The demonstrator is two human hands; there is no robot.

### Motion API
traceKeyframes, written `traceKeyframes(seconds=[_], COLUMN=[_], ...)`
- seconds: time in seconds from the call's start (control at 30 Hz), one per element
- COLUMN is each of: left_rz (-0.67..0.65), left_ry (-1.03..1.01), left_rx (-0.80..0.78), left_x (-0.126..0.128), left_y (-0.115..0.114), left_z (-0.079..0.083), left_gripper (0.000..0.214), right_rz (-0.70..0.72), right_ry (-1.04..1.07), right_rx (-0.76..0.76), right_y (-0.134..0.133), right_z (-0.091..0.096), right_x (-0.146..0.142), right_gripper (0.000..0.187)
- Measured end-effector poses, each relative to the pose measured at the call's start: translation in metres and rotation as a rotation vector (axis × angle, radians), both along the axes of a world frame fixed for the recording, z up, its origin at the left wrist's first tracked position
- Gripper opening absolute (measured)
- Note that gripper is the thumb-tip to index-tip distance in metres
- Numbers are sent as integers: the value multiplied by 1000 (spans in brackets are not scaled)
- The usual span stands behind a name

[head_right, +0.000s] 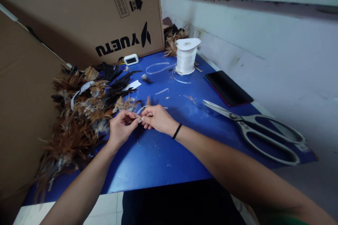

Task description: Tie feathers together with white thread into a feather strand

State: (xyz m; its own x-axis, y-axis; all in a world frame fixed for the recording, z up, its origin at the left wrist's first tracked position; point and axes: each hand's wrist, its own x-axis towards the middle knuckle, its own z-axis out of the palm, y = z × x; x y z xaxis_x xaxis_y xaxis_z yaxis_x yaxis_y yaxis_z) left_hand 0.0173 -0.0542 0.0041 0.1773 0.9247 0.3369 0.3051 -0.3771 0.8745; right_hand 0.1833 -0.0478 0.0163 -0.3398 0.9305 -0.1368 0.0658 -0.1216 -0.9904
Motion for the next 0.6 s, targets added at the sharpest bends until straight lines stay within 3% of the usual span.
traceKeyframes(seconds=[0.27,0.47,0.6], left_rz=[31,95,136], left_ry=[-74,-101,-103], left_rx=[82,115,142], left_x=[2,5,6], left_y=[1,0,-1], left_z=[-5,-4,-5], left_gripper=[15,15,16], right_rz=[-28,-165,-253], right_ry=[-69,-235,-362], right_rx=[132,439,567], right_y=[-1,-7,-11], right_z=[-6,-2,2], right_x=[0,-4,-8], right_gripper=[7,9,11])
